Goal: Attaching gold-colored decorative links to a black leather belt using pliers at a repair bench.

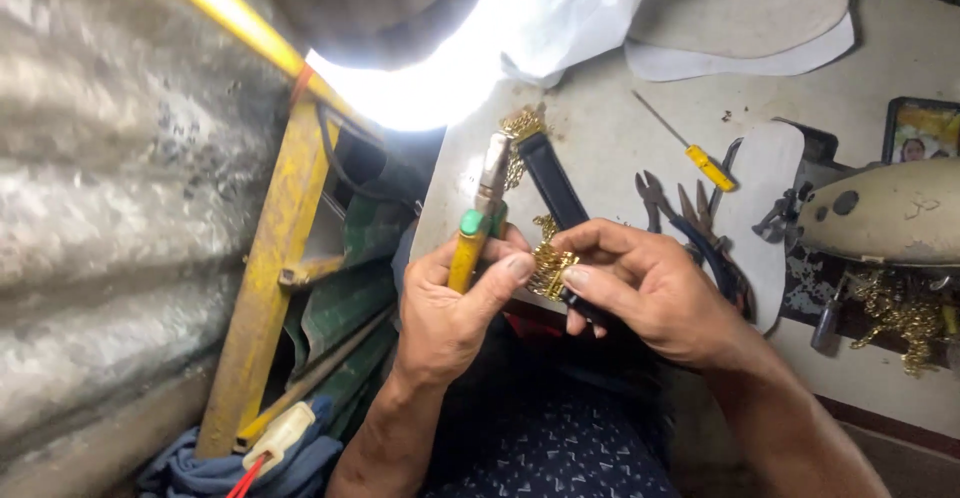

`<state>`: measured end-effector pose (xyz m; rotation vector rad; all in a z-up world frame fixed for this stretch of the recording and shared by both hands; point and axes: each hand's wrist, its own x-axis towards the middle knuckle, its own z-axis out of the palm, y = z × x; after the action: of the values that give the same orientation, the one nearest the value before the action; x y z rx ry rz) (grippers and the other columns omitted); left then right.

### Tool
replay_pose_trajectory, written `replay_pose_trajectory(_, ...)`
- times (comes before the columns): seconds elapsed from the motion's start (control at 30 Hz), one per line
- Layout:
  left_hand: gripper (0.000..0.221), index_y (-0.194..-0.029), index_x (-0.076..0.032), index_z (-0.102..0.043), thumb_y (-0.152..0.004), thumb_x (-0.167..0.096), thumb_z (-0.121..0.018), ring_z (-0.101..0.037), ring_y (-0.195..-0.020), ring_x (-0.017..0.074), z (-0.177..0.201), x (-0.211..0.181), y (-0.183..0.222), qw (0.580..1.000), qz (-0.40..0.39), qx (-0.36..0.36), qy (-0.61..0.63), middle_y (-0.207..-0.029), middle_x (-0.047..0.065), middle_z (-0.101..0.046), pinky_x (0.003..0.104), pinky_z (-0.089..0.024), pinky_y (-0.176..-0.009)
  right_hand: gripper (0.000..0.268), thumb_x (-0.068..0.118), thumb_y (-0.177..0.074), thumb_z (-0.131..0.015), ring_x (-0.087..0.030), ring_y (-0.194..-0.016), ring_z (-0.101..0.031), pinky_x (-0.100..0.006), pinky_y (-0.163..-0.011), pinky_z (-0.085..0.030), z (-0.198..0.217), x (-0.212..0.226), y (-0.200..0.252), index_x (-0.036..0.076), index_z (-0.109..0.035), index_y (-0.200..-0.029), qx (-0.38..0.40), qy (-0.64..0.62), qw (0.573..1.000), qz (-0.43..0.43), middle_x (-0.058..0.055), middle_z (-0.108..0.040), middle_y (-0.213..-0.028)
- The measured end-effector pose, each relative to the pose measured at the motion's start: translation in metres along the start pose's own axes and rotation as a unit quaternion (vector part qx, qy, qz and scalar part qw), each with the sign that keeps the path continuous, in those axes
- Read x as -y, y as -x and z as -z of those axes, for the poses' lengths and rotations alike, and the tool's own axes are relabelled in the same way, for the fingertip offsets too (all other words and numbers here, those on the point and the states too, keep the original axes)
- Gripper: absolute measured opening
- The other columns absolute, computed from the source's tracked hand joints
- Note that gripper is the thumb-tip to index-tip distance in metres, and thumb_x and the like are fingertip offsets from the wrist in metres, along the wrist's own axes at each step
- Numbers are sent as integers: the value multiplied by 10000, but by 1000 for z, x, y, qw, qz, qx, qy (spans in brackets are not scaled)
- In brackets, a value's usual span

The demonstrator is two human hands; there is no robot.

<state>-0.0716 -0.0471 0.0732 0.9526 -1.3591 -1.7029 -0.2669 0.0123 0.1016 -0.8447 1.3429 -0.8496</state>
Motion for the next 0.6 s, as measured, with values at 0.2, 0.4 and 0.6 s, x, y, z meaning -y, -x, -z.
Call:
replay_pose_trajectory(0.2,178,-854,-63,-728,-884,-236,-753,-578,-635,99,-3,4,-8,996,72,-47,15,-940,80,-751,220,-479,-501,299,176,-936,-645,-126,-549,-701,-229,-480,-560,5,-11,-9,40,-684,-1199,17,-31,999,38,-95,-711,-652)
replay_pose_trajectory(0.4,172,-866,-70,-690,-897,-227,-754,-492,-583,102,3,10,-10,993,70,-30,90,-999,96,-677,206,-364,-453,399,194,-926,-613,-92,-581,-646,-206,-548,-587,4,-7,-18,53,-666,-1295,65,-29,995,63,-39,-744,-993)
replay_pose_trajectory(0.6,205,-849,-67,-682,-878,-256,-754,-524,-626,112,7,8,-9,992,86,-47,76,-974,78,-677,207,-385,-479,336,147,-932,-613,-106,-589,-644,-218,-555,-597,-2,0,-21,56,-662,-1251,68,-54,996,25,-74,-736,-930)
